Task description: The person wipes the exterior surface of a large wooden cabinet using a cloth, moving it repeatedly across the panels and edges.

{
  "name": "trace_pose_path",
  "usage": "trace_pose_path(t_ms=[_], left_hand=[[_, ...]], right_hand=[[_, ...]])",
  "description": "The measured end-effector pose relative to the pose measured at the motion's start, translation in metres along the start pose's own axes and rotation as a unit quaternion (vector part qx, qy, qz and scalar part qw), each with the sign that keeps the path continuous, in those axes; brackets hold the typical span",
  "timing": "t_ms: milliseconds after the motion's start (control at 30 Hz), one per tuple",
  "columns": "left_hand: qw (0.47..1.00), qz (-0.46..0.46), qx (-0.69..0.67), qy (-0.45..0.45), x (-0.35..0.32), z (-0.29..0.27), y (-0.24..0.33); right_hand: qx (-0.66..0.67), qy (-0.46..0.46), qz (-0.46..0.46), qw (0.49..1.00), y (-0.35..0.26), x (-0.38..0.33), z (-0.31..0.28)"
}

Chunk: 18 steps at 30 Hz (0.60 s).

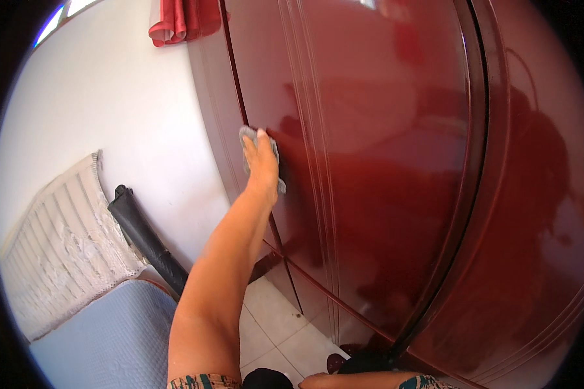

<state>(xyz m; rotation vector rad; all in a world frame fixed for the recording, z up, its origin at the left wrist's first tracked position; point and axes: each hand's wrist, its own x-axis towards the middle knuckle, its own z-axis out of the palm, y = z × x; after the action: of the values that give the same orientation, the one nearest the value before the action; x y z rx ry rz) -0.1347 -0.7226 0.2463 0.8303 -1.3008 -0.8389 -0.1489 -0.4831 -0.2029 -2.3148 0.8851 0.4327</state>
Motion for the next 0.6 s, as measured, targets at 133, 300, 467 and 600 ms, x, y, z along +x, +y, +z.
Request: trace_pose_path(t_ms=[133, 300, 467, 600], left_hand=[[0.964, 0.25, 0.086, 0.0, 0.004, 0.031, 0.073], [0.817, 0.544, 0.187, -0.029, -0.091, 0.081, 0.123], [0.643, 0.753, 0.135, -0.036, -0.133, 0.107, 0.116], [0.701, 0.696, 0.155, -0.013, -0.103, 0.09, 0.128]], right_hand=[[0.026, -0.052, -0.02, 0.998, 0.023, 0.018, 0.015], [0.101, -0.036, -0.046, 0.993, 0.025, 0.009, 0.013], [0.115, -0.04, -0.05, 0.991, 0.027, 0.018, 0.027], [0.119, -0.046, -0.04, 0.991, 0.027, 0.016, 0.027]])
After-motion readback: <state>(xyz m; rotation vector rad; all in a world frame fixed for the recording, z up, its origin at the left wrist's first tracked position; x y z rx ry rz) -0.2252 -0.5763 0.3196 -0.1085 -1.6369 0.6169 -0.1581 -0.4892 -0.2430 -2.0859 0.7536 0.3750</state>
